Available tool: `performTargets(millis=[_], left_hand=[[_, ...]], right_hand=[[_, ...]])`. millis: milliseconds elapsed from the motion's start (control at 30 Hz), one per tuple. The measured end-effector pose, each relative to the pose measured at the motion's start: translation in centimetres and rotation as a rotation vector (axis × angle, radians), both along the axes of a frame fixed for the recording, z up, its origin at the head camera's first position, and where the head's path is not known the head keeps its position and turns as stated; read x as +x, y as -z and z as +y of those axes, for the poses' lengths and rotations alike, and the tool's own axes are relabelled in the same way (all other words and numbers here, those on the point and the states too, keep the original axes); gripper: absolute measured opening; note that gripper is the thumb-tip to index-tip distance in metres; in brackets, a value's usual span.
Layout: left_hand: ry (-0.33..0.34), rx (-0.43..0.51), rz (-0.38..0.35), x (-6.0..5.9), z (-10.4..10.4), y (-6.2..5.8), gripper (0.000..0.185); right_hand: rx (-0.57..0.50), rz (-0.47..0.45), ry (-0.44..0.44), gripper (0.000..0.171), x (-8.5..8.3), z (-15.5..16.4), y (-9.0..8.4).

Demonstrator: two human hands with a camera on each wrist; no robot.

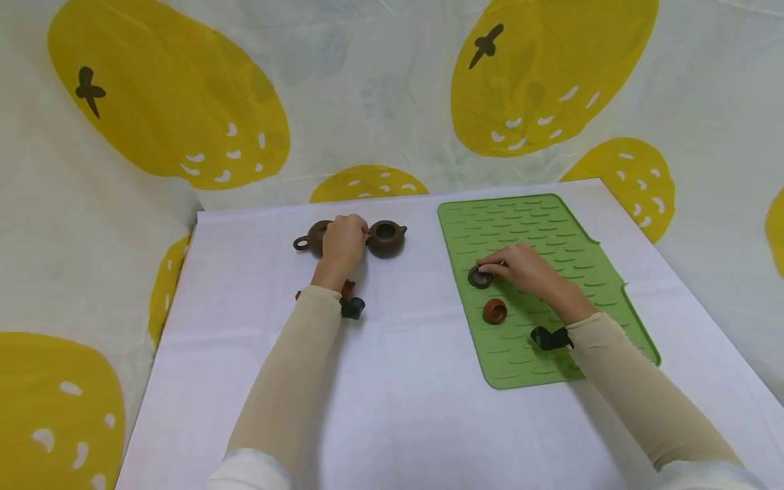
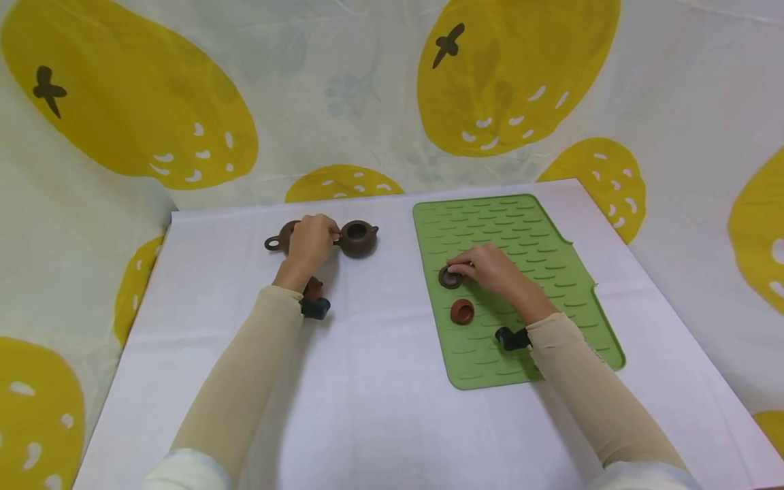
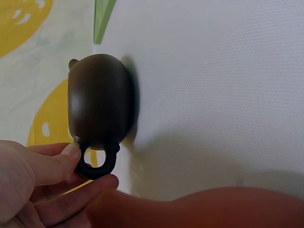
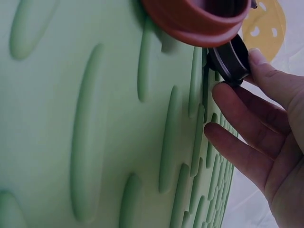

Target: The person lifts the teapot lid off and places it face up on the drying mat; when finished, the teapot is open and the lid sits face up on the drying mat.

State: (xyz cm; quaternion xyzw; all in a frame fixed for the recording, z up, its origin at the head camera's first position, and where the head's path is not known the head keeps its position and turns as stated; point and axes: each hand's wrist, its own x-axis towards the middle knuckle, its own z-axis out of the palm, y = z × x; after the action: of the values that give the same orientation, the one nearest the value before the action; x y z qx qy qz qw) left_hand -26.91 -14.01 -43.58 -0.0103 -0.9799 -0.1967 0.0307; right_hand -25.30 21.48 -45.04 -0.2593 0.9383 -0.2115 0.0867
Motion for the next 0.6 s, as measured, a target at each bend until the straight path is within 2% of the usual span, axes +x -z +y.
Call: performTargets(millis=[600], left_hand=[[-0.014,0.010,0.003,0.34,0.25,0.20,0.017]], right_hand=[[-0.020,-0.004,0.007,0.025,0.41,0.27,0.32]])
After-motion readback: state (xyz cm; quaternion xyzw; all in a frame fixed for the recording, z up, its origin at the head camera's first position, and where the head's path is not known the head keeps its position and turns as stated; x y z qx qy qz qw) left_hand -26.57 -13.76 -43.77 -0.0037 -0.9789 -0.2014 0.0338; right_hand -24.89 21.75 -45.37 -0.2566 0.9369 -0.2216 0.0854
